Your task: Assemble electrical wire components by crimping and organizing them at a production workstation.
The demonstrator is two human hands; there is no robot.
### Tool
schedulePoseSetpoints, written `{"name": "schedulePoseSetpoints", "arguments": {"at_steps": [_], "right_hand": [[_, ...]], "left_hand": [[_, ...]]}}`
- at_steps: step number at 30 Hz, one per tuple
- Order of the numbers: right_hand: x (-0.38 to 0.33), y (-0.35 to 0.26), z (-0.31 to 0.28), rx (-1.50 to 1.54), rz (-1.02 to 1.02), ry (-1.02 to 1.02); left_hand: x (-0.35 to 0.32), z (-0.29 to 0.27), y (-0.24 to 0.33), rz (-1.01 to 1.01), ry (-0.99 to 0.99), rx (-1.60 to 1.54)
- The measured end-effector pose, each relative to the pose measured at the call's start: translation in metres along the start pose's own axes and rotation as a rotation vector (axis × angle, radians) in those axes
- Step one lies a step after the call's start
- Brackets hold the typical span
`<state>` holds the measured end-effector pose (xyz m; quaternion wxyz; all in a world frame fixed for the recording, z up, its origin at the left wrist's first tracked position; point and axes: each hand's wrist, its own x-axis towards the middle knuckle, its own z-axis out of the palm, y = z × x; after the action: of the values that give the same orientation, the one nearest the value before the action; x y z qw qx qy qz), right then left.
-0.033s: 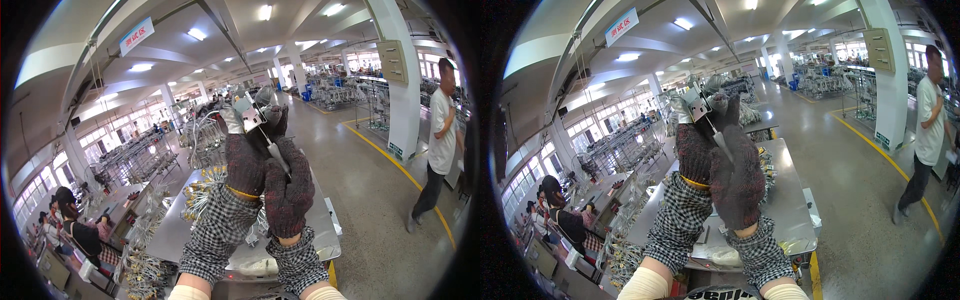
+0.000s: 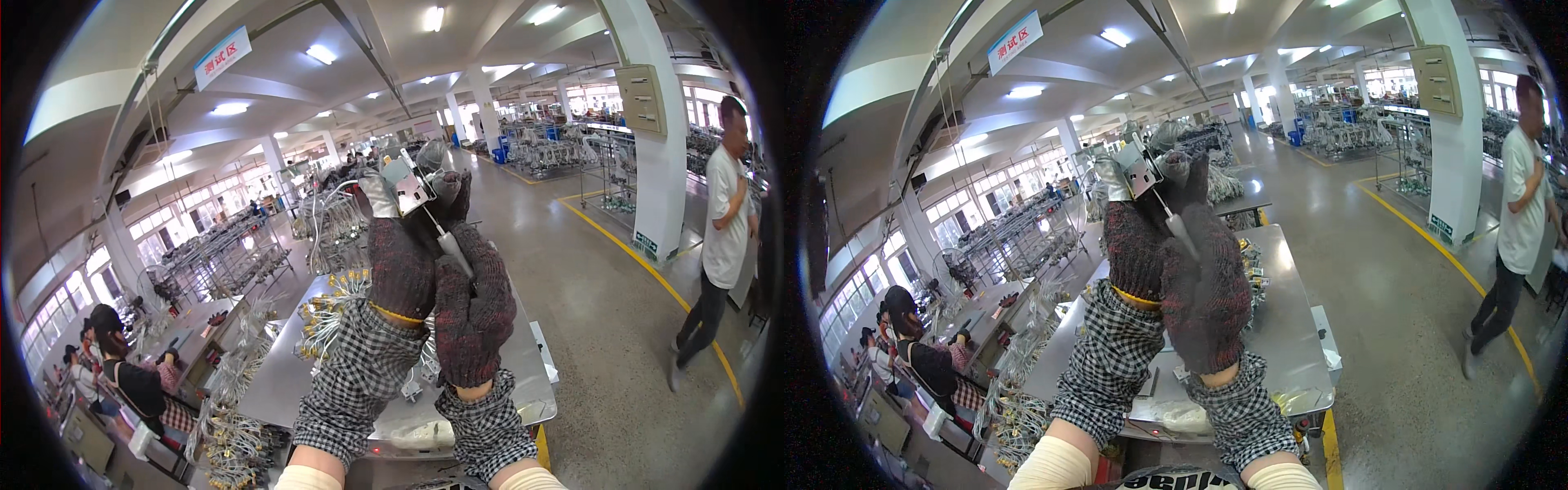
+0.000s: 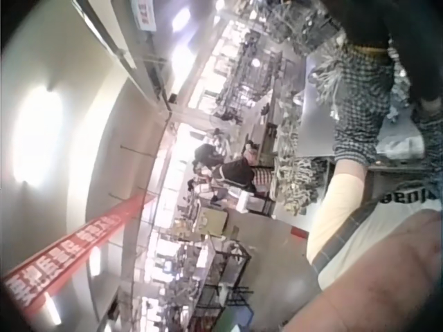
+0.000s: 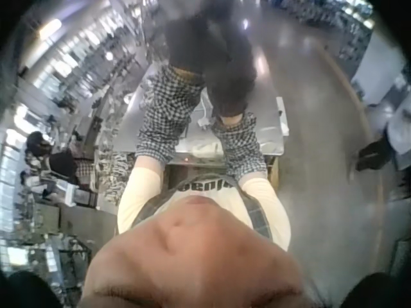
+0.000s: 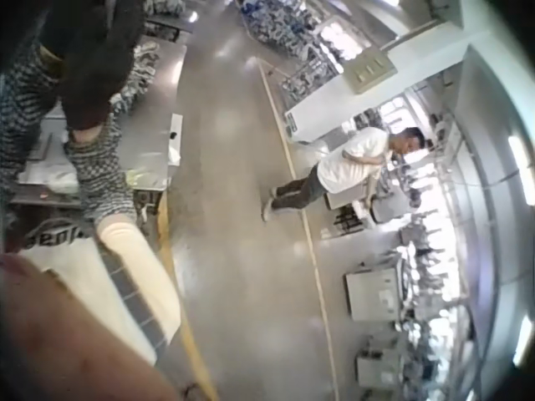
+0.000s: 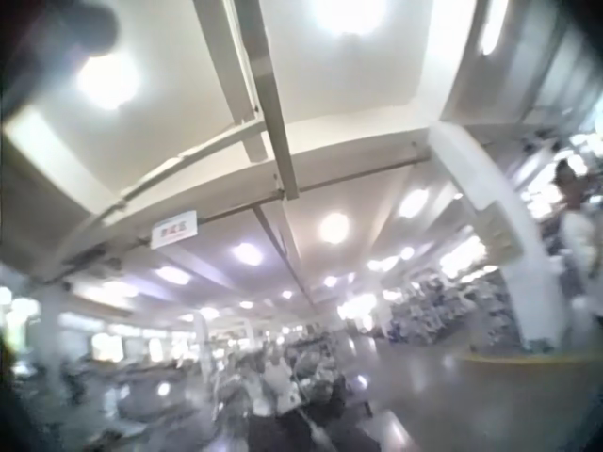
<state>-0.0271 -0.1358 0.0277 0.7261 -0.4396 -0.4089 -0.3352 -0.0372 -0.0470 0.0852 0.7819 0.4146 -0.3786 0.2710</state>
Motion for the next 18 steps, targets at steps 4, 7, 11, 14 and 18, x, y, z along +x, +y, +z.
{"name": "schedulePoseSetpoints", "arguments": {"at_steps": [4,7,11,14,18], "right_hand": [[0.003,-0.015,0.007,0.045,0.041,-0.035],[0.003,-0.013,0.009,0.069,0.035,-0.007],[0.009,-0.011,0.006,-0.013,0.041,0.004],[0.01,-0.014,0.008,0.005,0.016,0.0],[0.007,-0.011,0.008,0.045,0.019,0.033]], "left_hand": [[0.0,0.009,0.014,0.112,-0.007,0.176],[-0.001,0.018,0.014,0.088,0.184,0.078],[0.002,0.017,0.008,0.06,0.375,0.083],[-0.003,0.008,0.012,0.098,0.234,0.066],[0.0,0.015,0.012,0.044,0.328,0.03]]}}
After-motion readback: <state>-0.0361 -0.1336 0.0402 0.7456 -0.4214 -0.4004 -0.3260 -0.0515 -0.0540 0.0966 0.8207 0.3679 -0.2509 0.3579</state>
